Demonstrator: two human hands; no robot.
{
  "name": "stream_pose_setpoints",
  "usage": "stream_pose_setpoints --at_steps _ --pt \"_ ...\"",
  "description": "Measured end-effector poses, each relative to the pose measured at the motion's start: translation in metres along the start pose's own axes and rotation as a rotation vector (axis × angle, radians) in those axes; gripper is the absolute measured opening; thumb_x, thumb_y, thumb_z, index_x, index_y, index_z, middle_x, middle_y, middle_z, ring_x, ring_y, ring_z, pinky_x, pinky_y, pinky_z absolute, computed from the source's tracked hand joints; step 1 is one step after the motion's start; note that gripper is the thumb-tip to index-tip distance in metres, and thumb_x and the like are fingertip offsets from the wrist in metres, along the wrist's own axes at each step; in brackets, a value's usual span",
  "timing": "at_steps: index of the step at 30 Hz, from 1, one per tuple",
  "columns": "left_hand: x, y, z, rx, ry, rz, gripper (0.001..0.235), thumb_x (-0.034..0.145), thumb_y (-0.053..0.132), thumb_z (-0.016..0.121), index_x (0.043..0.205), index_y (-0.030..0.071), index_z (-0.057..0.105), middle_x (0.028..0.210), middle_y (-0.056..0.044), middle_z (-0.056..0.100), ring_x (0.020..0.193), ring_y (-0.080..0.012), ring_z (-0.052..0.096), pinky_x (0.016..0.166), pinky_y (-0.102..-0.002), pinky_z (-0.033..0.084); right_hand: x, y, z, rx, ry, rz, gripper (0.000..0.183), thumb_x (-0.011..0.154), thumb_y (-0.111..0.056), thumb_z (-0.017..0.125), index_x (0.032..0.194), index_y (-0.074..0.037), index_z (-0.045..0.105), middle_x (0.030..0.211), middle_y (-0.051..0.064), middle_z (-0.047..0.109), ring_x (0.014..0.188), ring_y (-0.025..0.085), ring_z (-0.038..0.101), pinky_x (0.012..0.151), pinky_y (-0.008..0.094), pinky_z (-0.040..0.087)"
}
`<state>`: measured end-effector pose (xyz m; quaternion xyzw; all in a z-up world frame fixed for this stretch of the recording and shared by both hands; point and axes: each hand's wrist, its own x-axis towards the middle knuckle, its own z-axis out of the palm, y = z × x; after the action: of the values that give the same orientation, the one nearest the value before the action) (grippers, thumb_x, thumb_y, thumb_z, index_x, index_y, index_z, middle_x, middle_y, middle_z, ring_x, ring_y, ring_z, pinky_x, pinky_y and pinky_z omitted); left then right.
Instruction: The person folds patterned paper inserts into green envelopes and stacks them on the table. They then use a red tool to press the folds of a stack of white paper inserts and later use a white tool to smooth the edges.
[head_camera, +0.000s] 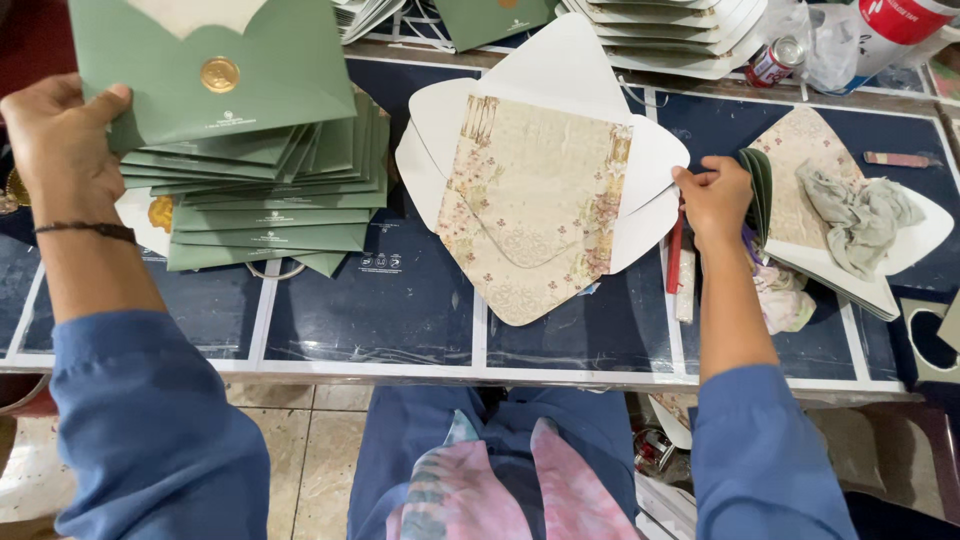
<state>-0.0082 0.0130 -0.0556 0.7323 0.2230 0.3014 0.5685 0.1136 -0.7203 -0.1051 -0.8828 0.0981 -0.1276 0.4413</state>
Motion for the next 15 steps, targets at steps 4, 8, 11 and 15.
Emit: stream_pose_setpoints --at_steps 4,8,11,15 --pt "-0.005 -0.034 -0.008 0.402 0.142 0.078 0.038 0.094 0.022 0.099 0.114 0.001 0.074 0.101 -0.007 0.076 0.081 -0.0145 0.071 0.054 -0.037 0.059 0.041 0.052 0.029 -0.221 0.04 -0.184 0.028 0.088 -0.025 0.094 0.091 -0.006 0.073 0.076 0.003 0.071 0.071 0.015 0.066 0.07 0.034 0.052" --pt "-0.094 0.053 0.039 0.675 0.13 0.123 0.051 0.107 0.003 0.088 0.138 -0.007 0.049 0.149 -0.042 0.02 0.135 -0.0748 0.014 0.108 -0.087 0.017 0.023 0.025 0.028 -0.295 0.146 -0.522 0.017 0.087 0.005 0.079 0.084 -0.003 0.064 0.092 0.014 0.056 0.074 0.032 0.058 0.073 0.046 0.048" --pt "-0.147 0.091 0.083 0.494 0.03 0.444 0.036 0.101 -0.015 0.075 0.127 -0.002 0.054 0.142 -0.029 0.034 0.134 -0.0593 0.03 0.112 -0.077 0.027 -0.008 -0.001 0.017 -0.208 0.058 -0.497 0.016 0.096 0.007 0.068 0.09 -0.004 0.058 0.081 0.01 0.055 0.068 0.027 0.064 0.059 0.038 0.042" --pt "-0.201 0.091 0.139 0.318 -0.288 0.746 0.033 0.092 -0.009 0.073 0.122 0.004 0.066 0.123 -0.016 0.057 0.129 -0.0411 0.054 0.114 -0.053 0.035 -0.064 -0.005 -0.011 0.109 -0.067 -0.279 0.005 0.099 0.002 0.065 0.104 0.001 0.064 0.057 0.012 0.061 0.04 0.02 0.058 0.043 0.03 0.043"
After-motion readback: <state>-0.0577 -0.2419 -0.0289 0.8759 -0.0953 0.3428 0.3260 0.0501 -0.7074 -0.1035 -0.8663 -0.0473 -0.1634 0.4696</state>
